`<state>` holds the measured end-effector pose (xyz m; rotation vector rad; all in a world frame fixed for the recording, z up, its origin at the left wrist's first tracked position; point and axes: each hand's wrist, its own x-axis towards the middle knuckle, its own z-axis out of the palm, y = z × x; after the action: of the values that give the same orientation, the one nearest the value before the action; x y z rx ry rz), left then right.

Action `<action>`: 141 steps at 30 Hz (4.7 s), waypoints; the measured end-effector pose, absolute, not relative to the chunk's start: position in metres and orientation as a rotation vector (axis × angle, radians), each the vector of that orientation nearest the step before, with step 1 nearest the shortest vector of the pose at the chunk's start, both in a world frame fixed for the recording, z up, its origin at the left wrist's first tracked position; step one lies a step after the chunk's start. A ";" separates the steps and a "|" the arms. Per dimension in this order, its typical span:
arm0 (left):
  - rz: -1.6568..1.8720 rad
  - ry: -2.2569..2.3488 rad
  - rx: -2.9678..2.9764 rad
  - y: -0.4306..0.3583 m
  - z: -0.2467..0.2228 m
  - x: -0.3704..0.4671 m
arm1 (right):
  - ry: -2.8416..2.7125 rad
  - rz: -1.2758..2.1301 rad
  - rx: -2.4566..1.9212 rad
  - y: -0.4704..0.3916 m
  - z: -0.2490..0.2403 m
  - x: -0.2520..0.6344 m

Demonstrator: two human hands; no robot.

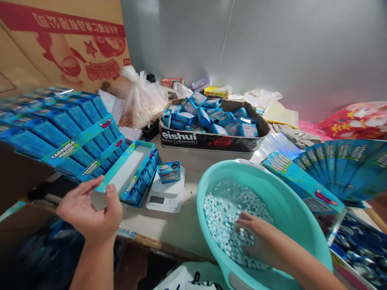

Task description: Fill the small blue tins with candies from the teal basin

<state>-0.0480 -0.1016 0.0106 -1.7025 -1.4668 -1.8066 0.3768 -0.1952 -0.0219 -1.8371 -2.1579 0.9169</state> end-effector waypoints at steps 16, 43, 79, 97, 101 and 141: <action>-1.550 -1.530 -1.581 -0.092 -0.009 -0.054 | -2.264 1.124 -2.106 -0.187 -0.035 0.383; -0.884 -0.606 -2.875 -0.072 0.069 0.111 | -2.040 1.036 -2.046 -0.182 -0.003 0.385; -1.631 -1.429 -2.946 -0.056 0.025 0.080 | -1.906 1.077 -2.050 -0.186 0.013 0.389; -2.325 -2.054 -2.167 -0.046 -0.024 0.021 | -1.969 1.127 -2.087 -0.191 -0.025 0.397; -1.864 -1.631 -2.321 -0.058 -0.010 0.013 | -2.001 1.151 -2.099 -0.190 -0.034 0.398; -0.655 -2.064 -2.432 -0.051 0.020 0.034 | -2.056 1.287 -2.243 -0.187 -0.024 0.384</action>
<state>0.0338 -0.0513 0.0200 -2.4321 -2.0636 -0.6554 0.3840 -0.1865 -0.0244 -2.2429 -2.0555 1.2870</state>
